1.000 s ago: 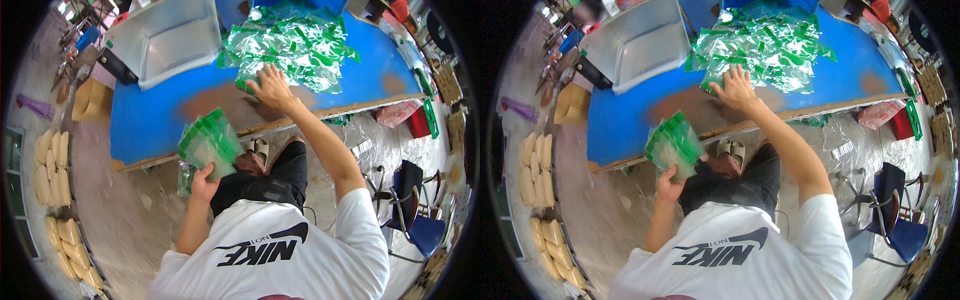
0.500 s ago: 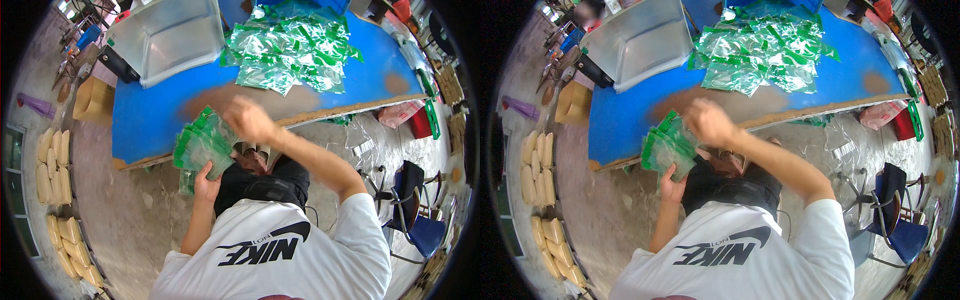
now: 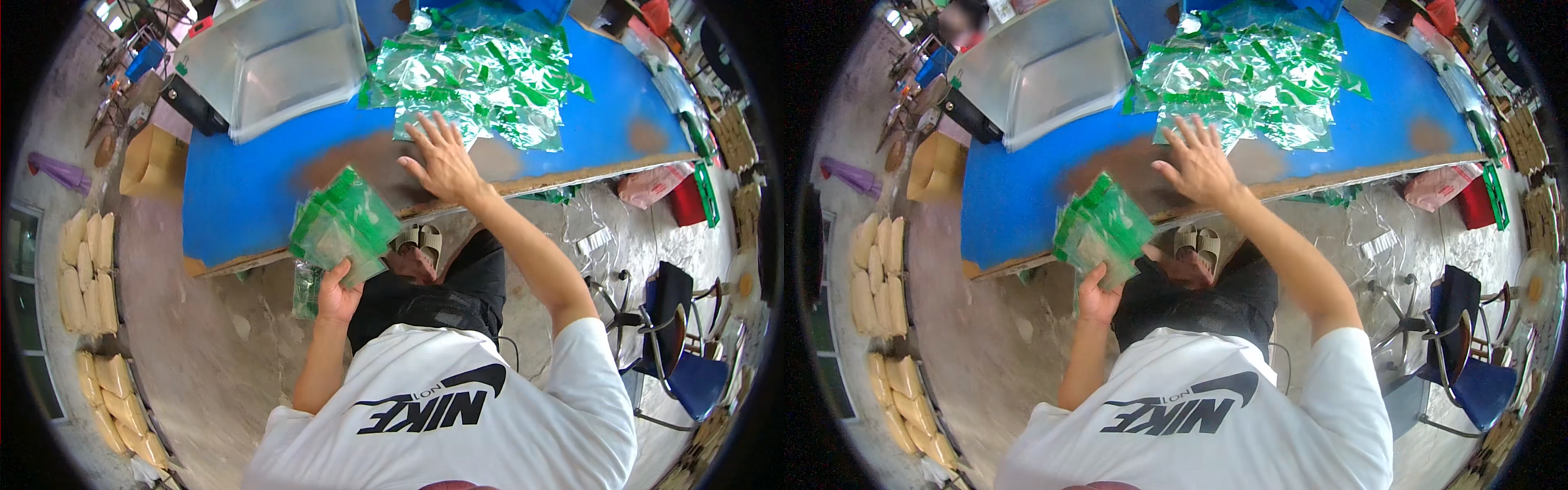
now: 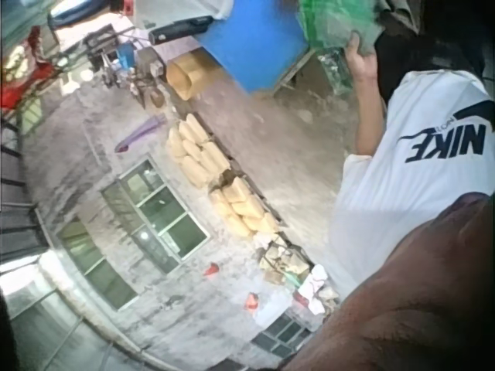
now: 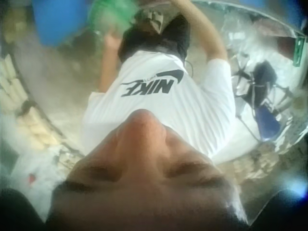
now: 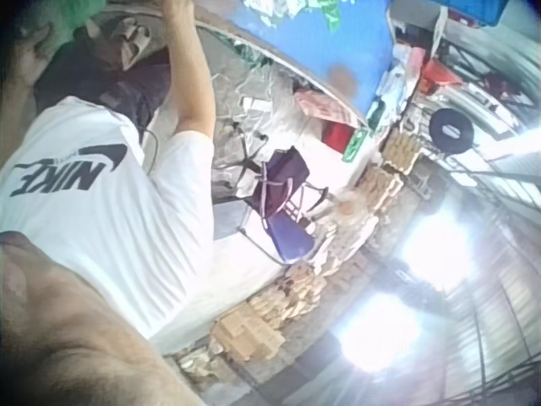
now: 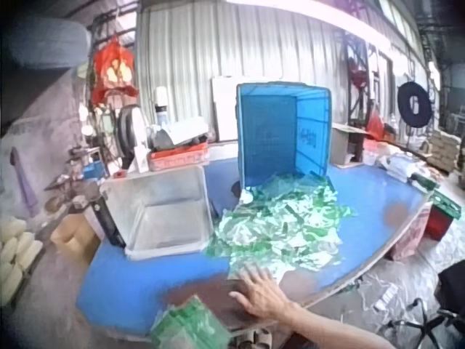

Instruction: Sorting and packing green plastic bags into a larger transparent bag.

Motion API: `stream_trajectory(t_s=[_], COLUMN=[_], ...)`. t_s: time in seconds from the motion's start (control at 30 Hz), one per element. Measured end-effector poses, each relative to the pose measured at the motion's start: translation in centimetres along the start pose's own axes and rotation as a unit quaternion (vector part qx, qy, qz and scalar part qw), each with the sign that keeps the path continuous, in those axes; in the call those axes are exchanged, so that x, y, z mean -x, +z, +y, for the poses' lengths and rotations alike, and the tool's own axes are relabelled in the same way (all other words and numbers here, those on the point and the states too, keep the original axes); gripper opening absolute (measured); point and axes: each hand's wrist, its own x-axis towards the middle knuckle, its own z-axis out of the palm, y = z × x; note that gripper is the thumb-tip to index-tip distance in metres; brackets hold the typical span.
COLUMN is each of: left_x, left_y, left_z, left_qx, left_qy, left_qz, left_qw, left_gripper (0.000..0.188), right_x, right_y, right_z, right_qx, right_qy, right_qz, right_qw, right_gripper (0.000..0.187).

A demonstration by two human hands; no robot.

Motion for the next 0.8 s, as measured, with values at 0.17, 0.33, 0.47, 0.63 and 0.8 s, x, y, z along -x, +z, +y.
stream_trajectory(t_s=[0.17,0.33,0.47,0.63,0.8], left_x=[0.0,-0.3,-0.3,-0.6,-1.0], left_y=[0.4,-0.2,0.3,0.7,0.8], left_z=[-0.2,-0.8,-0.8,-1.1,-0.9], left_qx=[-0.001,-0.015,0.023,0.003,-0.019], left_qy=[-0.010,-0.026,-0.022,-0.032,-0.013], left_qz=[-0.005,-0.017,-0.008,-0.029,-0.028], left_qw=[1.000,0.999,0.999,0.999,0.999], left_gripper=[0.052,0.056,0.055,0.053,0.054], right_x=[4.1,1.8,2.4,5.3,1.9], right_y=[-2.2,-4.1,-0.7,-4.6,-1.9], right_z=[-1.1,-0.8,2.8,-1.6,0.3], right_qx=[-0.231,-0.294,0.071,-0.285,0.047], right_qy=[-0.156,-0.022,0.037,-0.127,0.045], right_qz=[-0.182,-0.070,-0.152,-0.247,0.031], right_qw=[0.943,0.953,0.985,0.918,0.997], right_gripper=[0.048,0.040,0.062,0.041,0.046])
